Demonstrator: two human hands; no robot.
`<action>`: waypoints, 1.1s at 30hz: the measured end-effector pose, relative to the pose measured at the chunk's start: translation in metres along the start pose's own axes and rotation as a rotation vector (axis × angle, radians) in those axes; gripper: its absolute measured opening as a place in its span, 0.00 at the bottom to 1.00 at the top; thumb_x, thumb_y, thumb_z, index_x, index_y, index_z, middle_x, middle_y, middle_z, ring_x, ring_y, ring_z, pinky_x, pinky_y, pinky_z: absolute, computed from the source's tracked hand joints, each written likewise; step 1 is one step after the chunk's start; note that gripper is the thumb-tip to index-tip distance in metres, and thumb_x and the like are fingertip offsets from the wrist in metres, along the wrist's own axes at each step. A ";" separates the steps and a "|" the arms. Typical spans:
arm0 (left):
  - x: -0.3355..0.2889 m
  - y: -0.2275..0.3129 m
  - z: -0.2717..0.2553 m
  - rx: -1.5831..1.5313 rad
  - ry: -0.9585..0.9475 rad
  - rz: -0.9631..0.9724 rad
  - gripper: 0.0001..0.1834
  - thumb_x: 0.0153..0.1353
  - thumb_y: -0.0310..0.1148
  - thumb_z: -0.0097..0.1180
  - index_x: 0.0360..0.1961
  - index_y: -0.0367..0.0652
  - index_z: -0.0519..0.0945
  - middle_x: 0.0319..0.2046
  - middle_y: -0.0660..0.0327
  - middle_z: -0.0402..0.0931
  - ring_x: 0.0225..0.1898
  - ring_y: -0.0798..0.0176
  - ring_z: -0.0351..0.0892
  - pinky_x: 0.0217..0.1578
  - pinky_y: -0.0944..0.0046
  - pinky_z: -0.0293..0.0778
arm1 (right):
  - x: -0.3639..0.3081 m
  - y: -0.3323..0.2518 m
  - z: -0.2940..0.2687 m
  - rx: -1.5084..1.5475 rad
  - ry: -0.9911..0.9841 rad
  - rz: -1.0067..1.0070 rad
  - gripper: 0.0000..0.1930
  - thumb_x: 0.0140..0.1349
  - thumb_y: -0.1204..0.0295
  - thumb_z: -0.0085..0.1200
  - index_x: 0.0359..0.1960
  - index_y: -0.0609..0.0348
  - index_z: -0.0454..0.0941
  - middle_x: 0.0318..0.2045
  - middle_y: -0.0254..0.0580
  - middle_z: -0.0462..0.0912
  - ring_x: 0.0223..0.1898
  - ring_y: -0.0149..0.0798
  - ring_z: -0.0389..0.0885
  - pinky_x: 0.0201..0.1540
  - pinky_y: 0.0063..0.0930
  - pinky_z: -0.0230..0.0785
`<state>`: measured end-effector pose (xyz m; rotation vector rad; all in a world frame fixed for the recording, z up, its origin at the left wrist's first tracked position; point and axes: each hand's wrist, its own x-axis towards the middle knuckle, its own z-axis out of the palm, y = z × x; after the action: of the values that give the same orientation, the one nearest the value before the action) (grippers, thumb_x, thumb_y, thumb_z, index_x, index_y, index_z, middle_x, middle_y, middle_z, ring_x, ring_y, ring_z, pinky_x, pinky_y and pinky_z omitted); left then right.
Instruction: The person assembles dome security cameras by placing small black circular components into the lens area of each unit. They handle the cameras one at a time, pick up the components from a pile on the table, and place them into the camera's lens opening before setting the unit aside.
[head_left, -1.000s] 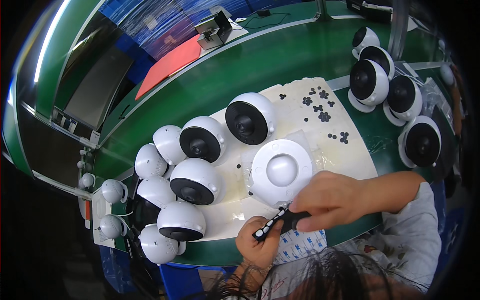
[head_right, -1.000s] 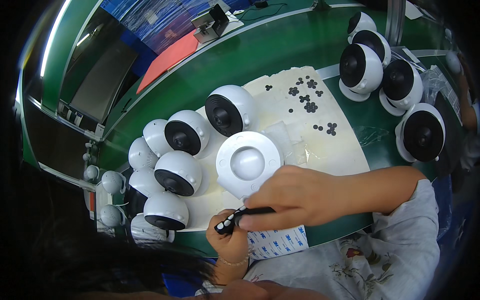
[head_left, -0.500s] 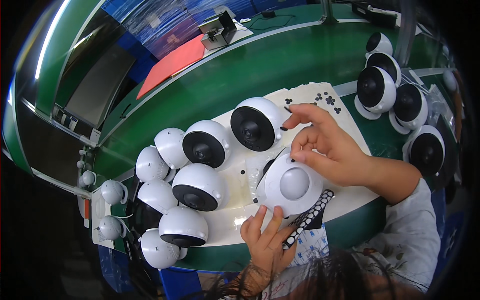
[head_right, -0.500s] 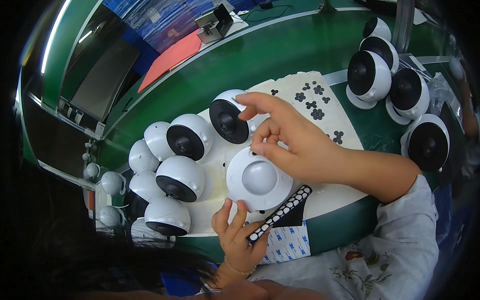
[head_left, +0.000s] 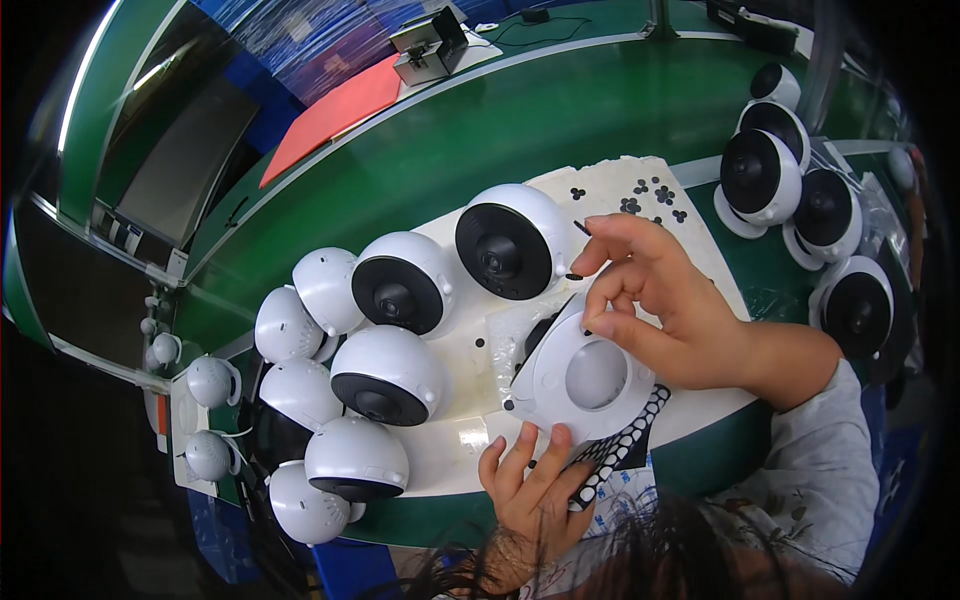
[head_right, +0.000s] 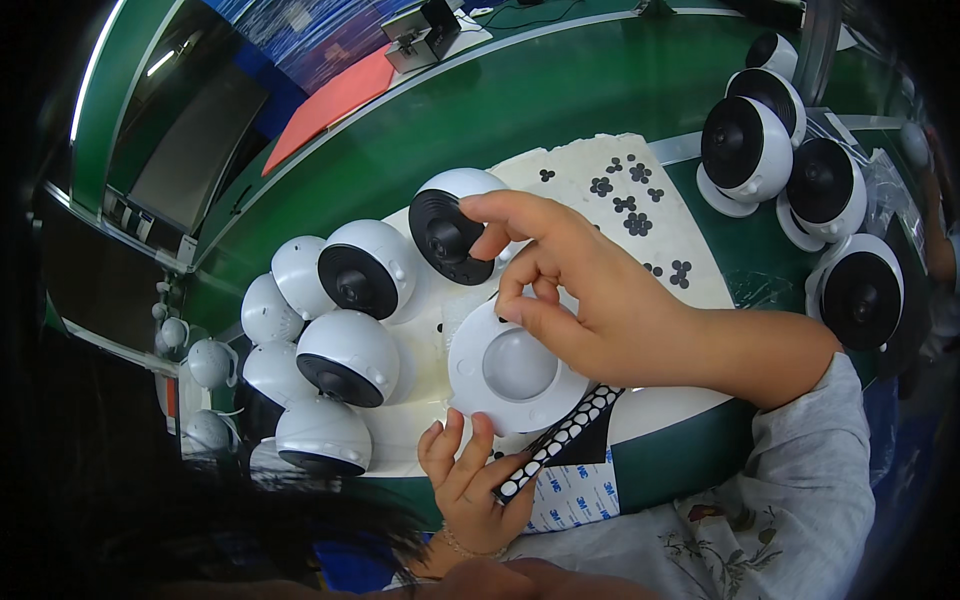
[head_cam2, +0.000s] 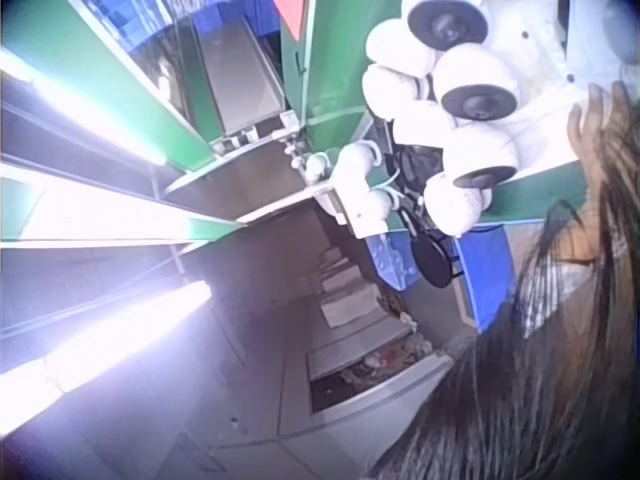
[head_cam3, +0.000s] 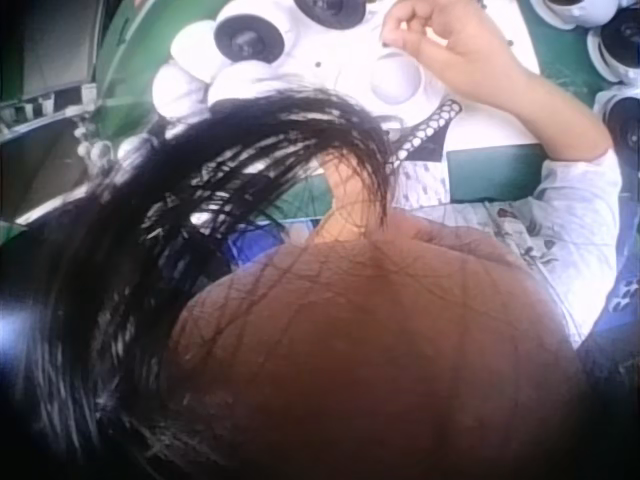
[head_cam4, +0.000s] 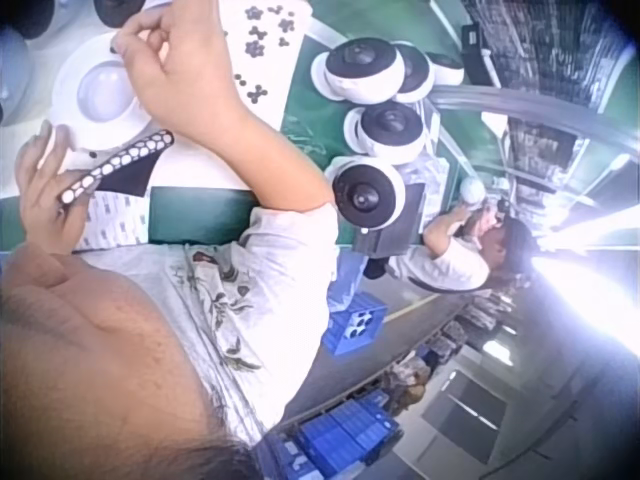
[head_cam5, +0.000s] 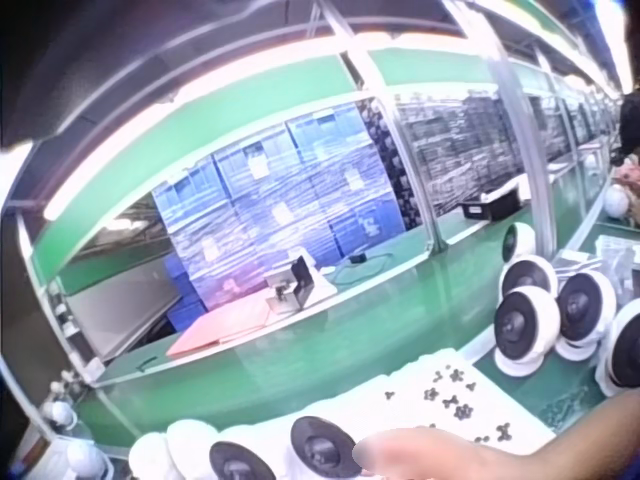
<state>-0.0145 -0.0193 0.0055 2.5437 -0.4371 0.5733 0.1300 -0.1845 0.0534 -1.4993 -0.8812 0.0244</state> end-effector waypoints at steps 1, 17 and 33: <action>0.000 0.000 0.000 0.002 0.000 0.003 0.10 0.37 0.33 0.61 0.25 0.47 0.80 0.52 0.52 0.67 0.59 0.50 0.57 0.54 0.51 0.48 | 0.000 0.000 0.000 -0.034 0.000 -0.008 0.31 0.50 0.86 0.44 0.58 0.58 0.53 0.44 0.46 0.66 0.32 0.26 0.72 0.33 0.17 0.62; -0.002 -0.002 0.000 -0.029 -0.012 -0.006 0.11 0.36 0.32 0.61 0.26 0.47 0.80 0.52 0.54 0.67 0.59 0.49 0.57 0.54 0.51 0.49 | 0.004 -0.011 0.008 -0.599 0.017 -0.438 0.27 0.44 0.83 0.51 0.50 0.55 0.65 0.27 0.31 0.74 0.32 0.38 0.73 0.48 0.39 0.55; -0.001 -0.003 0.002 -0.029 0.018 0.044 0.10 0.38 0.34 0.60 0.26 0.46 0.79 0.52 0.55 0.68 0.58 0.51 0.58 0.54 0.51 0.49 | -0.001 -0.011 0.027 -0.522 -0.076 -0.291 0.20 0.47 0.80 0.52 0.45 0.55 0.70 0.32 0.29 0.77 0.41 0.36 0.74 0.53 0.42 0.49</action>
<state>-0.0132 -0.0173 0.0027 2.5049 -0.4928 0.6014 0.1100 -0.1643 0.0575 -1.8408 -1.2231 -0.3919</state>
